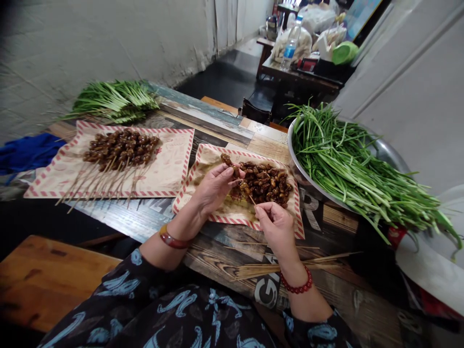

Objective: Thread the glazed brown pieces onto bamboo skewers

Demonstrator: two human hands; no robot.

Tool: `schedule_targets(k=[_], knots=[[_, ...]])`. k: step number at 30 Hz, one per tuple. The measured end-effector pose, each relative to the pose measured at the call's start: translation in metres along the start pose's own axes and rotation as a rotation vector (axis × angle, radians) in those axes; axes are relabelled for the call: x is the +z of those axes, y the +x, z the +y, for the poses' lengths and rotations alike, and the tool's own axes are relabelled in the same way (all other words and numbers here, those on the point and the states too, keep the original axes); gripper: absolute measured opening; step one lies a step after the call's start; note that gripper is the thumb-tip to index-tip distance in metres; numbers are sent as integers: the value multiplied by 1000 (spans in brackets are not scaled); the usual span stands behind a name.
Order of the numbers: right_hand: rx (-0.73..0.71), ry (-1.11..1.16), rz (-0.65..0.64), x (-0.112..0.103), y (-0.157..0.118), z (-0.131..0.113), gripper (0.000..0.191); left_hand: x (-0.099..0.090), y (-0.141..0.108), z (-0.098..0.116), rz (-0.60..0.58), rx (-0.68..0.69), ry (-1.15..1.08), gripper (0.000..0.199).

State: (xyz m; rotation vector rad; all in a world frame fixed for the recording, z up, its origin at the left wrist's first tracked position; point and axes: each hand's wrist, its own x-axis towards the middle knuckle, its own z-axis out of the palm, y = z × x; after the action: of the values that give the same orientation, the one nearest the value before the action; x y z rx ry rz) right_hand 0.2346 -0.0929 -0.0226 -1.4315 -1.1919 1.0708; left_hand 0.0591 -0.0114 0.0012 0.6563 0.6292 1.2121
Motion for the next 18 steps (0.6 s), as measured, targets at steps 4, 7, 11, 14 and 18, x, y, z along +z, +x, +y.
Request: schedule_targets(k=[4, 7, 11, 14, 18], knots=[[33, 41, -14, 0, 0, -1, 27, 0, -1, -4, -23, -28, 0, 24], [35, 40, -9, 0, 0, -1, 29, 0, -1, -4, -42, -44, 9, 28], [3, 4, -10, -1, 0, -1, 29, -1, 0, 2, -8, -43, -15, 38], [-12, -22, -17, -2, 0, 0, 28, -5, 2, 8, 40, 13, -36, 34], [-19, -38, -31, -2, -2, 1, 27, -9, 3, 12, 58, 63, -51, 26]])
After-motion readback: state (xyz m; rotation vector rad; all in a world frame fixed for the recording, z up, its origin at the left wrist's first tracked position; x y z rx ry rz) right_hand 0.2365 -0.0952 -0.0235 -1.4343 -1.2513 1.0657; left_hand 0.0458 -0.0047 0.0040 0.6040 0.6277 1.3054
